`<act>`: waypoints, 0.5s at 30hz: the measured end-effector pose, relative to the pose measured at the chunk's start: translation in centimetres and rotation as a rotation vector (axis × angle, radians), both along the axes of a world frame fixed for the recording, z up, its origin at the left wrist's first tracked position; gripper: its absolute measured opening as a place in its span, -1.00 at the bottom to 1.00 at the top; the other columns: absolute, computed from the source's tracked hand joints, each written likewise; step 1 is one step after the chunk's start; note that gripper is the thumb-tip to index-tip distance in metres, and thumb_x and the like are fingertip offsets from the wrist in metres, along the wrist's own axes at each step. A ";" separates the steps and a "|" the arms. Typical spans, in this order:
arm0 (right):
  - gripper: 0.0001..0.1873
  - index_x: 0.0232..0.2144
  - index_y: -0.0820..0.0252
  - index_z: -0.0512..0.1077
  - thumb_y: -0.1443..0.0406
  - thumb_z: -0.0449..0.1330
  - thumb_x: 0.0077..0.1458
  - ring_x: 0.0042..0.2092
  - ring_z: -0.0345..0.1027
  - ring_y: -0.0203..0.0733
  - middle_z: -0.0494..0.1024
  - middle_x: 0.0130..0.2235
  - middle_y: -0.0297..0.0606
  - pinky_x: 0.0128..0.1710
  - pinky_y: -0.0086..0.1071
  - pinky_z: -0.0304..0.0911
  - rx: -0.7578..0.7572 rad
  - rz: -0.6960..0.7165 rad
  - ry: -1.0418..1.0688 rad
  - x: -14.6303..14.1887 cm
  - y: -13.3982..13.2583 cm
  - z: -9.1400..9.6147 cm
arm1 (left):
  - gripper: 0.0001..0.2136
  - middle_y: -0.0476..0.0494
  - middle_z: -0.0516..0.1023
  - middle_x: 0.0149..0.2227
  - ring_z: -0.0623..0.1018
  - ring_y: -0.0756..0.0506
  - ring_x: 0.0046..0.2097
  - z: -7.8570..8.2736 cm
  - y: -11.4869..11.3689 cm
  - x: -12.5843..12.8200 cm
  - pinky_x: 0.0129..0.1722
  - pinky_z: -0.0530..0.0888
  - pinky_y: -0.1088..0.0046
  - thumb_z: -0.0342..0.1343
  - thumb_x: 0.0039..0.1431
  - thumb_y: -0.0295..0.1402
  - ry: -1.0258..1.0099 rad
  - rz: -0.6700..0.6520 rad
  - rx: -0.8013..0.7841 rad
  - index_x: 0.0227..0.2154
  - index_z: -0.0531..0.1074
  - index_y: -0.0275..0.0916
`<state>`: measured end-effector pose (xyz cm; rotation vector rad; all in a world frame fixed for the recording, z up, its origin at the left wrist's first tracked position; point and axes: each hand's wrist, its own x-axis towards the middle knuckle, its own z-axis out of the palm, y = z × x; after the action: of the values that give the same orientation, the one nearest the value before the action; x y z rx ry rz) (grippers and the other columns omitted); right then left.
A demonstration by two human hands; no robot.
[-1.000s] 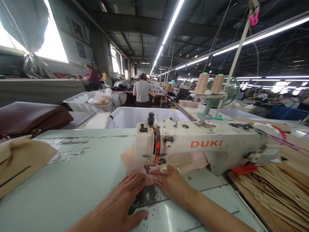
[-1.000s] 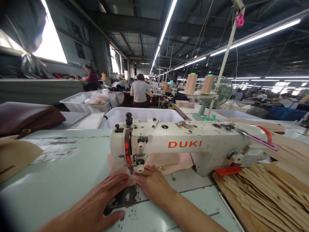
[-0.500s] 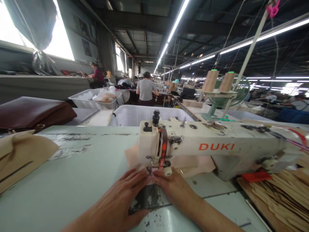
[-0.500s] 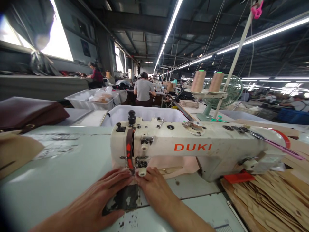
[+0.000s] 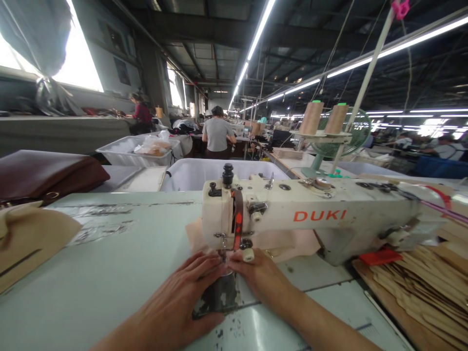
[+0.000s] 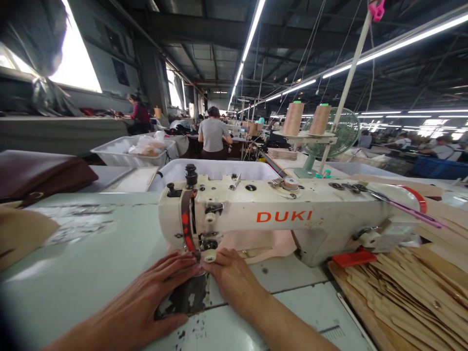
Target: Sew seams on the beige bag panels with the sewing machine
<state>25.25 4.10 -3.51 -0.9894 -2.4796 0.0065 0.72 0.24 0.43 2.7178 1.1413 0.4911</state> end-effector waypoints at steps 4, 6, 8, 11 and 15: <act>-0.68 0.02 -0.01 0.51 0.35 0.09 0.31 0.05 0.39 -0.14 0.57 -0.02 -0.23 0.10 -0.26 0.27 -0.008 0.011 -0.001 -0.2 -0.3 0.5 | -0.37 -0.11 0.31 0.28 0.26 -0.32 0.31 0.5 0.1 0.1 0.31 0.17 -0.01 0.21 0.17 -0.06 -0.001 -0.015 0.003 0.28 0.23 0.01; -0.68 0.02 0.02 0.51 0.36 0.07 0.32 0.06 0.39 -0.16 0.57 -0.02 -0.22 0.11 -0.26 0.26 -0.009 0.000 -0.014 -0.3 -0.4 0.9 | -0.40 -0.11 0.31 0.28 0.27 -0.29 0.31 0.5 0.4 0.1 0.32 0.16 0.03 0.18 0.21 -0.07 0.003 -0.041 0.009 0.29 0.22 0.02; -0.68 0.02 -0.01 0.50 0.35 0.06 0.33 0.06 0.38 -0.22 0.56 -0.01 -0.27 0.11 -0.31 0.24 -0.014 -0.014 -0.040 -0.1 -0.5 1.4 | -0.41 -0.12 0.30 0.29 0.27 -0.27 0.31 0.1 0.6 0.0 0.33 0.14 0.05 0.14 0.26 -0.07 0.030 -0.055 0.042 0.30 0.19 0.01; -0.69 0.09 0.01 0.43 0.27 0.06 0.34 0.08 0.36 -0.21 0.51 0.07 -0.25 0.13 -0.28 0.22 -0.006 -0.124 -0.055 2.1 -0.9 2.4 | -0.48 -0.12 0.25 0.32 0.23 -0.28 0.33 -1.1 -0.4 -0.2 0.33 0.04 -0.08 0.05 0.33 -0.06 0.059 0.029 0.139 0.30 0.18 0.02; -0.64 0.11 0.25 0.39 0.30 -0.03 0.37 0.12 0.34 0.02 0.47 0.10 0.01 0.12 -0.03 0.20 0.015 -0.424 -0.036 6.2 -5.2 2.9 | -0.60 -0.04 0.25 0.31 0.27 -0.30 0.30 -2.7 -6.3 -0.5 0.33 0.10 -0.08 -0.01 0.39 -0.13 -0.293 0.192 -0.064 0.26 0.24 0.16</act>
<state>31.44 -1.09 -0.59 -1.4982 -2.2489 -0.1660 0.26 -6.05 -2.29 2.3922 1.3122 0.8318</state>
